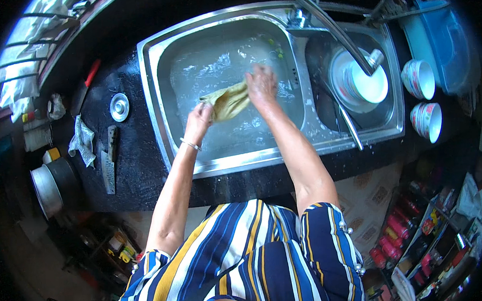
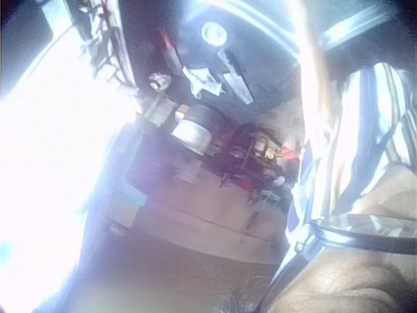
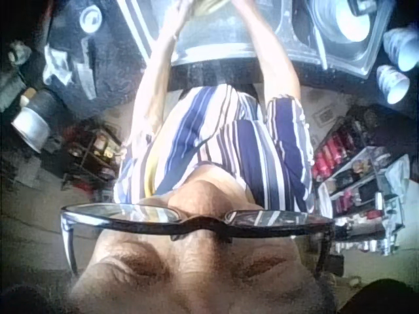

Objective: The person washes chopsticks and a ladle in a kitchen sink using a cloth, then scrubs the sink basin and surrounding countertop. They move to a counter to pick up a pot, remove a piece of food from it, and place the pot back down.

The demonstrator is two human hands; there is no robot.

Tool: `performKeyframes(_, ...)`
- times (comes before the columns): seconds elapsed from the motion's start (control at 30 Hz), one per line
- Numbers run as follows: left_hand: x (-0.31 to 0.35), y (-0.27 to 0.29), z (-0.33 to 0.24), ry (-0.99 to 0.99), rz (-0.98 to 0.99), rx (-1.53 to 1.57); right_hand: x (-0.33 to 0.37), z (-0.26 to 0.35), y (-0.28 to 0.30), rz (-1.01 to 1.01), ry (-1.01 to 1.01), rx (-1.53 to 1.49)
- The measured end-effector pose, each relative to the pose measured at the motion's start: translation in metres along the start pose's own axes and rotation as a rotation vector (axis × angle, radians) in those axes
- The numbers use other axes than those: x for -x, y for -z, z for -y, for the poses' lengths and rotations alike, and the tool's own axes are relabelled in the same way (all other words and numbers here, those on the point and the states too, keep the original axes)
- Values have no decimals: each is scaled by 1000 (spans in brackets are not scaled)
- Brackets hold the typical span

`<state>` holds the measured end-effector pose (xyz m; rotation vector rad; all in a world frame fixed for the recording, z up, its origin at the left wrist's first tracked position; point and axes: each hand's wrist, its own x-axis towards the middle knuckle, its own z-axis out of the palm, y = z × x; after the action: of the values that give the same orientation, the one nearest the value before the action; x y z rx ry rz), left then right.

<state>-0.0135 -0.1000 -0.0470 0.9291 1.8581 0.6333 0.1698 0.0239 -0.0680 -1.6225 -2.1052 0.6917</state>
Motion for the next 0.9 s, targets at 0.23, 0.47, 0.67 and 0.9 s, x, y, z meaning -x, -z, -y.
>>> performKeyframes(0.23,39,66,-34,-569,-447,-819,67,-2,-90,457,79,367)
performKeyframes(0.47,16,107,6,-450,-588,-686,-7,76,-100,773,-56,-628)
performKeyframes(0.67,13,108,7,-447,-593,-655,-62,173,-78,543,-54,-410)
performKeyframes(0.9,13,109,0,-442,-584,-683,-112,184,-148,252,-564,-928)
